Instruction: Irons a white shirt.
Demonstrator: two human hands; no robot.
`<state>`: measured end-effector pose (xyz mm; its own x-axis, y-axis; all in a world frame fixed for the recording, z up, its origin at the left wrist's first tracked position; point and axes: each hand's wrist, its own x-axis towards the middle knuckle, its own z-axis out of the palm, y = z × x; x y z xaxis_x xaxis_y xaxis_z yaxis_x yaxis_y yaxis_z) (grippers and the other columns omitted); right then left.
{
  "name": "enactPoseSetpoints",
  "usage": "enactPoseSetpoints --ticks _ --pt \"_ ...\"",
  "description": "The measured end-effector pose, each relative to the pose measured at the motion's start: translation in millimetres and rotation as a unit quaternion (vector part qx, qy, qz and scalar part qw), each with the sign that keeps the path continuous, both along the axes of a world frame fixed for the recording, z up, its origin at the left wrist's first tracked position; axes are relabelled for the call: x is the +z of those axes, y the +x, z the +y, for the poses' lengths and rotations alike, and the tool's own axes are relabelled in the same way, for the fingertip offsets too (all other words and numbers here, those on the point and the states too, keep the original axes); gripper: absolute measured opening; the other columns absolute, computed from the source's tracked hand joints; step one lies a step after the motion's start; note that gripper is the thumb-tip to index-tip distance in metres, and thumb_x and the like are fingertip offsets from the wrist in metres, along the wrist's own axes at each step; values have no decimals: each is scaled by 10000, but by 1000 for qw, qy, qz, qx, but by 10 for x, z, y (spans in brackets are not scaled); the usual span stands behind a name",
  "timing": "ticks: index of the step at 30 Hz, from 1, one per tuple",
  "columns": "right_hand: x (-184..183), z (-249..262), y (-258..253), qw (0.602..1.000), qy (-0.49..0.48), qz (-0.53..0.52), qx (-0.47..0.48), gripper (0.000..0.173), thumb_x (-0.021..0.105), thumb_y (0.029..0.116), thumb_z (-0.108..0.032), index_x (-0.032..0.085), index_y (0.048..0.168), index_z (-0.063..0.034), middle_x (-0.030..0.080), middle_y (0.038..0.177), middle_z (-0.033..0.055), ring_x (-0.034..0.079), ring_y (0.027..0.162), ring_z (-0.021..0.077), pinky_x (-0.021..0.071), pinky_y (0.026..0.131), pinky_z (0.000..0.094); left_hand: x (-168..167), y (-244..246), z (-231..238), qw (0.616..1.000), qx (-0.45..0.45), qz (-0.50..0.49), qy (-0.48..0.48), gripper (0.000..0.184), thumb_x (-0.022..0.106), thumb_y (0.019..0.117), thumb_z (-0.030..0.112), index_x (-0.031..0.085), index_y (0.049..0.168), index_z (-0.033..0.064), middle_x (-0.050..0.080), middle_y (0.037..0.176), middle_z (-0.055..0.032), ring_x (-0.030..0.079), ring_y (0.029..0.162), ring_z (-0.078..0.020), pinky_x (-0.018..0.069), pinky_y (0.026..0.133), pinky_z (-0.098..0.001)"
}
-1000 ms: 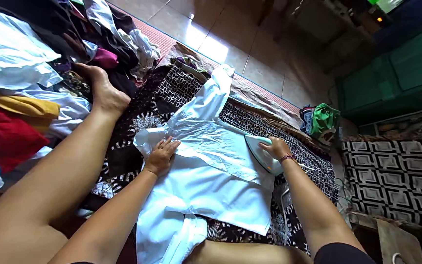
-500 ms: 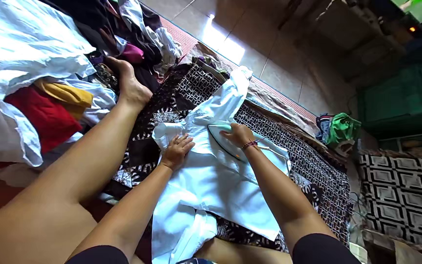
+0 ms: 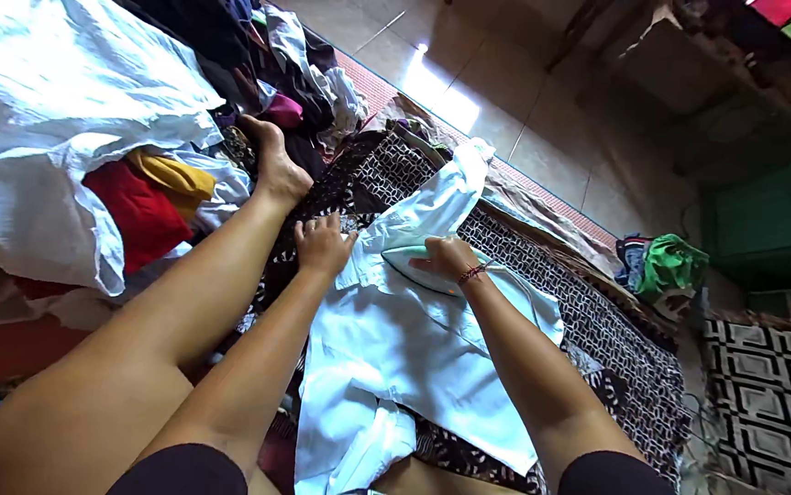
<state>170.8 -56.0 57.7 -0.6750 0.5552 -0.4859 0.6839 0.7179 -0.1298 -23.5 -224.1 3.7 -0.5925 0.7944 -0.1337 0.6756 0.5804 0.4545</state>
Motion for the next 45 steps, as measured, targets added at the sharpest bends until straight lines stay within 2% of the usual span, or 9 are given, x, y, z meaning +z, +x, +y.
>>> enactPoseSetpoints --ticks 5,9,13,15,19,22,27,32,45 --pt "8 -30 -297 993 19 20 -117 569 668 956 -582 714 1094 -32 732 1063 220 706 1051 411 539 861 645 157 -280 11 994 22 -30 -107 311 554 1057 265 700 1158 10 707 1158 -231 640 1168 -409 389 1063 -635" --pt "50 -73 -374 994 8 33 -103 560 672 958 -565 711 1089 -21 732 1045 222 707 1035 414 537 859 649 1720 94 -18 987 76 -79 -120 237 681 989 125 671 1161 -38 634 1297 -231 621 1186 -357 481 953 -536" --pt "13 -108 -417 999 11 33 -22 542 683 947 -568 719 1065 -41 741 1006 214 718 1005 417 544 833 653 2079 354 -67 982 151 -117 -5 268 654 979 4 630 1214 -122 588 1345 -300 572 1249 -398 418 1060 -498" --pt "17 -129 -546 996 9 27 -82 555 671 961 -559 716 1087 -20 734 1062 227 706 1050 424 538 857 655 1558 384 -248 978 146 -148 25 342 588 1039 116 578 1295 -111 559 1379 -289 544 1310 -369 407 1128 -473" --pt "12 -115 -580 998 -6 32 -61 561 670 961 -560 713 1081 -14 730 1055 228 705 1045 417 540 865 656 -120 450 -489 922 237 -143 270 513 733 934 152 502 1298 -125 604 1168 -296 635 1014 -373 536 893 -496" --pt "-12 -132 -541 1000 -5 27 11 565 675 950 -579 711 1082 -31 734 1045 218 708 1037 412 538 860 657 -126 472 -454 916 248 -275 153 715 746 956 298 398 1436 -102 611 1264 -300 657 1116 -384 530 985 -523" --pt "41 -242 -724 997 11 29 -73 556 662 969 -555 709 1106 -17 731 1105 217 702 1089 401 544 870 640 282 368 -193 938 200 -282 -35 493 594 1046 396 656 1095 -90 666 1095 -290 644 1073 -423 488 950 -611" --pt "65 -248 -783 995 7 27 -100 554 632 990 -552 696 1124 -18 728 1113 214 702 1095 393 547 880 624 -317 431 -188 947 232 -210 69 390 444 1110 254 636 1032 -76 676 989 -279 675 1022 -415 506 922 -581" --pt "29 -142 -657 1000 9 15 -16 571 646 979 -560 695 1154 -19 725 1111 236 697 1087 428 533 896 657 -360 409 -215 945 229 -219 78 383 434 1115 236 635 1054 -84 678 1001 -284 678 1027 -408 501 943 -568"
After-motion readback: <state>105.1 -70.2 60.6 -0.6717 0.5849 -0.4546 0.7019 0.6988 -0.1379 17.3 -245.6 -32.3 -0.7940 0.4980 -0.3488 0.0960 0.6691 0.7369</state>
